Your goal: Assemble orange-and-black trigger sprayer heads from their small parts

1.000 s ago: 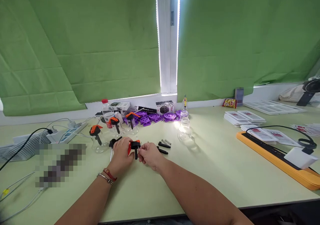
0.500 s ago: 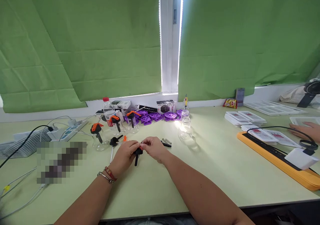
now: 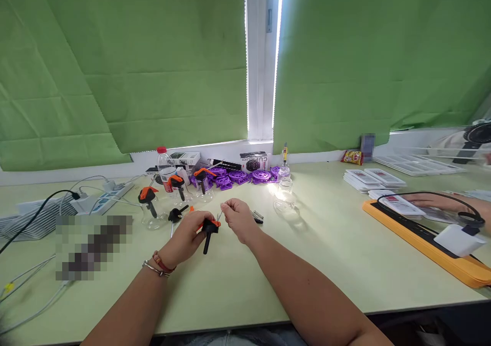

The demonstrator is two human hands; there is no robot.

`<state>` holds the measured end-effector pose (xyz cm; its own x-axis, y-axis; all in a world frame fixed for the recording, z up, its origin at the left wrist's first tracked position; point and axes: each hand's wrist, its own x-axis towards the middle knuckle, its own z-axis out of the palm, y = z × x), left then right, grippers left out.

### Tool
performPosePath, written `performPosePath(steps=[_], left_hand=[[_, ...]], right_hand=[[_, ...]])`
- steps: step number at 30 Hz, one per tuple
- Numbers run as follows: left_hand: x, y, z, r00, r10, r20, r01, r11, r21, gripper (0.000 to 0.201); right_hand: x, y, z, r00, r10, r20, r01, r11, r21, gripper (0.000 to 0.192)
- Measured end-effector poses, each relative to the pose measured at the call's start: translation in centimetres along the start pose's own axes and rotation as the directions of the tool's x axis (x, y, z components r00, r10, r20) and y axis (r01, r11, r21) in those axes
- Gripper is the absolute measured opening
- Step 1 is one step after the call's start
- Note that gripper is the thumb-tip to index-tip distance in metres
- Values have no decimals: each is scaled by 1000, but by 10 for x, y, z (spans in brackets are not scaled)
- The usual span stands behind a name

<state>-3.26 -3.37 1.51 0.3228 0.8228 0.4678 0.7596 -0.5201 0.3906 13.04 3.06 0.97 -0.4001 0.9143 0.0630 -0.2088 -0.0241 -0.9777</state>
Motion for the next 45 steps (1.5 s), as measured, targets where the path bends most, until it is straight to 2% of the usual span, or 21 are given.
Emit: performPosePath(steps=[6, 8, 11, 13, 15, 17, 18, 20, 22, 23, 25, 28, 31, 33, 34, 36, 38, 39, 41, 42, 45], left_hand=[[0, 1, -8, 1000, 1, 4, 0, 999, -49, 33], [0, 4, -10, 998, 33, 52, -30, 998, -54, 34], [0, 4, -9, 981, 132, 140, -127, 991, -50, 35], [0, 0, -6, 993, 107, 54, -104, 993, -60, 35], [-1, -9, -4, 988, -14, -154, -4, 994, -113, 37], [-2, -19, -1, 928, -141, -345, 67, 974, -217, 42], [-2, -23, -1, 892, -196, -406, 80, 955, -285, 45], [-1, -28, 1, 827, -303, -474, 72, 893, -445, 48], [0, -29, 2, 763, -399, -509, 35, 811, -584, 44], [1, -28, 2, 737, -433, -519, 12, 776, -630, 42], [3, -26, 3, 702, -469, -536, -33, 731, -682, 37], [5, -27, 4, 681, -503, -532, -75, 675, -734, 34], [6, -31, 5, 671, -547, -500, -99, 603, -792, 31], [5, -31, 6, 685, -567, -457, -104, 546, -832, 28], [5, -30, 6, 701, -570, -429, -106, 512, -853, 27], [4, -25, 7, 736, -569, -367, -107, 438, -893, 25], [4, -18, 8, 766, -563, -311, -99, 374, -922, 25], [4, -15, 10, 778, -560, -287, -90, 353, -931, 27], [4, -9, 12, 804, -543, -244, -67, 325, -943, 30], [3, -8, 13, 821, -526, -224, -57, 316, -947, 31], [3, -5, 14, 867, -476, -147, 3, 300, -954, 29]], right_hand=[[-3, -2, 11, 999, -43, -11, 43, 999, 11, 29], [1, -5, 10, 999, -38, -26, 39, 999, 38, 30], [12, -11, -3, 990, -75, -120, 86, 992, 91, 31], [17, -13, -15, 970, -164, -181, 169, 986, 14, 30], [18, -9, -22, 956, -267, -124, 238, 949, -205, 24], [15, 0, -20, 945, -322, 61, 310, 815, -489, 13], [13, 6, -17, 930, -325, 171, 357, 690, -629, 9], [10, 18, -5, 891, -267, 368, 446, 354, -822, 11], [8, 28, 6, 850, -156, 503, 515, 40, -856, 15], [8, 31, 10, 829, -104, 550, 545, -72, -835, 17], [10, 35, 14, 786, -38, 617, 599, -205, -774, 18], [12, 36, 13, 752, -14, 659, 633, -260, -729, 16], [12, 34, 10, 760, -28, 649, 633, -196, -749, 17], [11, 33, 10, 799, -109, 592, 591, -41, -806, 18], [10, 32, 10, 826, -166, 538, 556, 88, -827, 19], [7, 30, 11, 905, -214, 368, 426, 456, -782, 21], [3, 26, 11, 979, -79, 186, 170, 818, -549, 26], [2, 24, 11, 991, 31, 130, 21, 923, -384, 29], [-1, 19, 9, 975, 205, 84, -197, 976, -97, 35], [-1, 17, 7, 968, 241, 75, -241, 970, -9, 36], [3, 14, -2, 975, 224, 16, -224, 973, 52, 33]])
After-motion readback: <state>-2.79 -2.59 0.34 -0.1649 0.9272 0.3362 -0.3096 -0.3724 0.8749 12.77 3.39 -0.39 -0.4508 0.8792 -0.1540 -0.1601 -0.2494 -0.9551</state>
